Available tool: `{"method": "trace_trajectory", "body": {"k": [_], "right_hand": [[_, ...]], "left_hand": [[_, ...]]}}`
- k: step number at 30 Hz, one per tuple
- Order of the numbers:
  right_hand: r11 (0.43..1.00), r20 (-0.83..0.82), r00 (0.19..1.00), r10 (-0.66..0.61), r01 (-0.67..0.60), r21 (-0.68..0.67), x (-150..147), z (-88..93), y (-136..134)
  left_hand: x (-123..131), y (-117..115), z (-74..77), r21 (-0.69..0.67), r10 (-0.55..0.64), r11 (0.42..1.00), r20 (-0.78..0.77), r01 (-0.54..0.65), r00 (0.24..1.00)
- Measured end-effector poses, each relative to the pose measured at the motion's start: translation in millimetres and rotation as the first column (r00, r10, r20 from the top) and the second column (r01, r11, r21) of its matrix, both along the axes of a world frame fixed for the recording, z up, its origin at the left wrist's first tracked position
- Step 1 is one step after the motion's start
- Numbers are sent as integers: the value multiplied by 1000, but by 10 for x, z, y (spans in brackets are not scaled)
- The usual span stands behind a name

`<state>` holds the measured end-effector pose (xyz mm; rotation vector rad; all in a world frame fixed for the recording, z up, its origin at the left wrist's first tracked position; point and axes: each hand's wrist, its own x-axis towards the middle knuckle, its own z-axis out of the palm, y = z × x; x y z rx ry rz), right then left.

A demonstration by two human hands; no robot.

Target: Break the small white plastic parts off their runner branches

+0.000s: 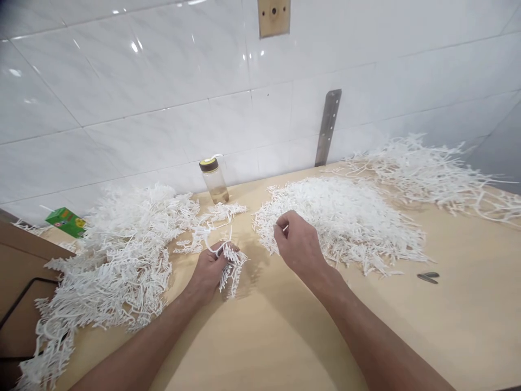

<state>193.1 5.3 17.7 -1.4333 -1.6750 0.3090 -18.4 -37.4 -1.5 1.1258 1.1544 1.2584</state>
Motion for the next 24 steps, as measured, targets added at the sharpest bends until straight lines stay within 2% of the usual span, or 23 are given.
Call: {"method": "trace_trajectory", "body": {"k": [3, 7, 10, 12, 16, 19, 22, 24], "right_hand": [[992, 39, 999, 21, -26, 126, 25, -3, 9], [950, 47, 973, 226, -230, 211, -80, 15, -90], [894, 71, 918, 390, -396, 212, -230, 23, -229], [877, 131, 889, 438, -455, 155, -338, 2, -316], [893, 221, 879, 422, -445, 66, -495, -88, -395], [908, 217, 891, 399, -418, 43, -527, -136, -380], [927, 126, 921, 369, -374, 22, -518, -143, -345], [941, 10, 942, 335, -334, -44, -511, -134, -322]], "left_hand": [[15, -7, 50, -3, -6, 1000, 24, 7, 1000], [31, -15, 71, -37, 18, 999, 26, -17, 999], [31, -13, 44, -27, 79, 996, -17, -79, 997], [30, -9, 13, 7, 114, 993, -67, -114, 991], [40, -9, -45, 72, 139, 989, -176, -128, 975], [47, -14, -67, 106, 148, 986, -250, -125, 957], [37, -15, -78, 129, 152, 984, -276, -120, 949], [26, -17, -80, 136, 169, 981, -280, -135, 945]]}}
